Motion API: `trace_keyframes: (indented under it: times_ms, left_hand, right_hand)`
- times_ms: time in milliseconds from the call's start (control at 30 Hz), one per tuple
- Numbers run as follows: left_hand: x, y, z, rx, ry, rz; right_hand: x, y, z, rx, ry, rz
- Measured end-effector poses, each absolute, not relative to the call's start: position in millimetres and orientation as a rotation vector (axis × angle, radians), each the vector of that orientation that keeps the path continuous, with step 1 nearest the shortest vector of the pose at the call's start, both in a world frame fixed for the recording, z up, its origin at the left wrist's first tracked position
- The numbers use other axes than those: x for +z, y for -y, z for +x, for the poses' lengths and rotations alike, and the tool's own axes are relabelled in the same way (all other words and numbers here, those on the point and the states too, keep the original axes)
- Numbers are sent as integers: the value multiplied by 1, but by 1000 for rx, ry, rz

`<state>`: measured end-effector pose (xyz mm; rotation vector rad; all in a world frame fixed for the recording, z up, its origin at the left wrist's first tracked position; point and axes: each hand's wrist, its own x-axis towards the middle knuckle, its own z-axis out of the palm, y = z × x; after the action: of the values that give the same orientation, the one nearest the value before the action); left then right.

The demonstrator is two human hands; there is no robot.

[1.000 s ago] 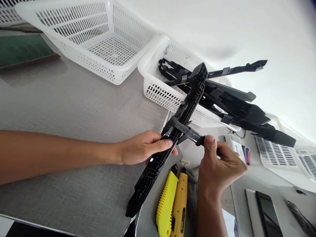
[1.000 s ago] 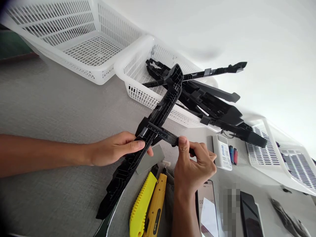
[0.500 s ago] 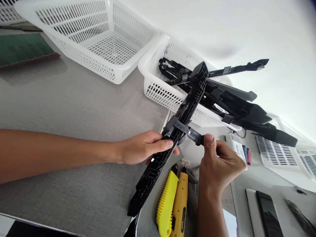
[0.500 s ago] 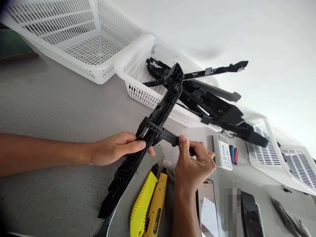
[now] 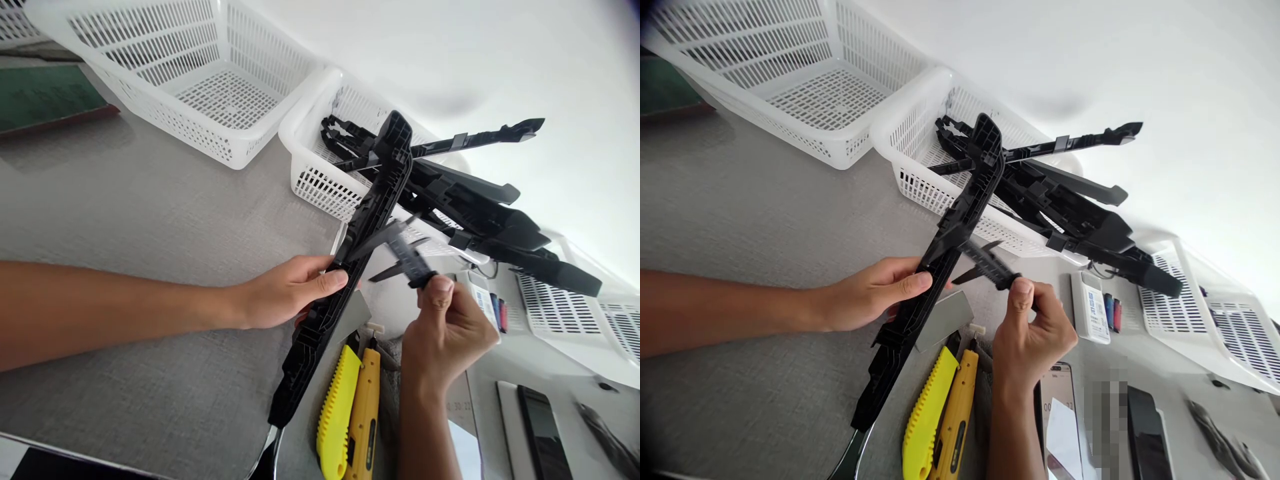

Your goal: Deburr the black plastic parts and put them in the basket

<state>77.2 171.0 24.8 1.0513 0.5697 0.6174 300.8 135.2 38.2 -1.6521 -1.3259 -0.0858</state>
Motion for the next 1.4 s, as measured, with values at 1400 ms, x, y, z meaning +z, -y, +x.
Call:
trace_keyframes:
  times_ms: [1400]
  left_hand:
    - [25, -171, 73, 506, -422, 1059]
  right_hand:
    - [45, -134, 298, 112, 1429, -1800]
